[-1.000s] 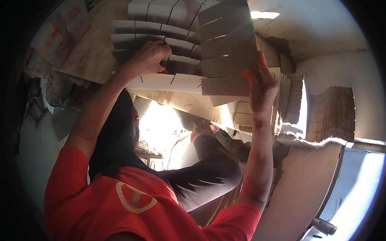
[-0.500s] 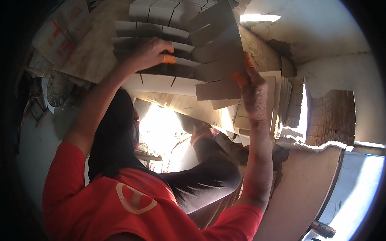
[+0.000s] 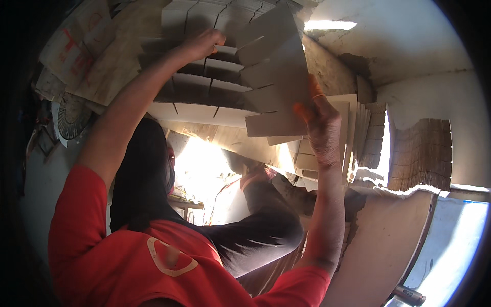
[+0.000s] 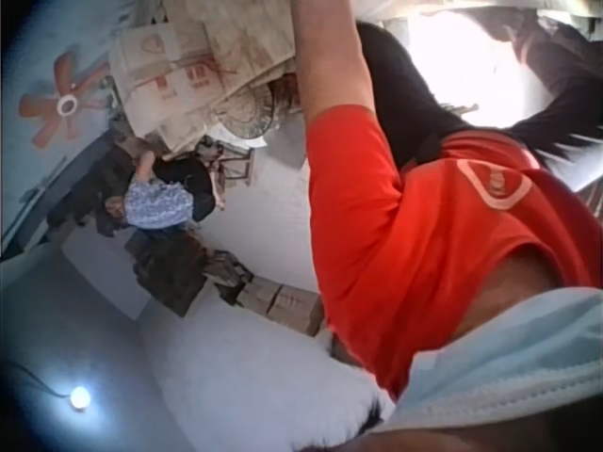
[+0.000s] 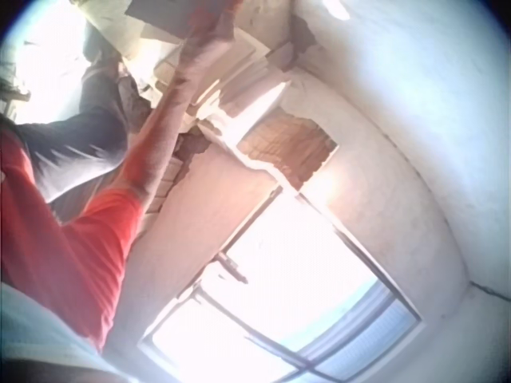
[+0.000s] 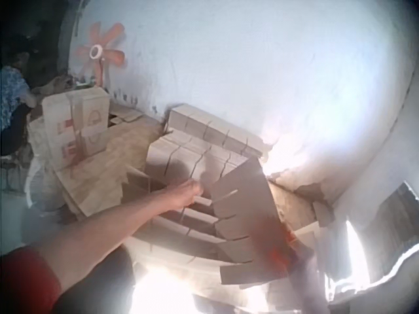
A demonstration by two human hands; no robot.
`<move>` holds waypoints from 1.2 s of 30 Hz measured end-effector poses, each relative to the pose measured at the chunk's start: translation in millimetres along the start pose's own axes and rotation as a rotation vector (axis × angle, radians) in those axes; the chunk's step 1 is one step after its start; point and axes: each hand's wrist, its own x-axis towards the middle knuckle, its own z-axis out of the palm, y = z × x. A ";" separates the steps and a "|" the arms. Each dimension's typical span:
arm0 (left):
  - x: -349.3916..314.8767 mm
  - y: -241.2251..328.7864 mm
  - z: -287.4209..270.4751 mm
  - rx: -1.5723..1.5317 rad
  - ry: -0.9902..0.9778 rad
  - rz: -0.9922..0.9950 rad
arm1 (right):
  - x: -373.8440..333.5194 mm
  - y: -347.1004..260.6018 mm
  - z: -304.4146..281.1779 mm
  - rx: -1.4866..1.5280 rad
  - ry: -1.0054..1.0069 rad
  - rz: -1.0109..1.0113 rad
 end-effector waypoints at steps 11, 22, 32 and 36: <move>0.0 22.6 -14.6 -0.005 -0.062 0.026 | 0.0 10.2 31.6 0.019 -0.188 -0.058; 4.9 13.0 1.9 -0.106 -0.017 0.042 | -5.9 12.8 64.6 -0.444 -0.449 -0.077; -72.3 79.6 -64.1 -0.168 0.203 0.223 | -61.0 118.5 -28.1 -1.200 0.413 0.169; -115.0 91.1 -66.9 -0.031 0.242 0.243 | -94.9 164.2 -43.4 -1.387 0.382 0.447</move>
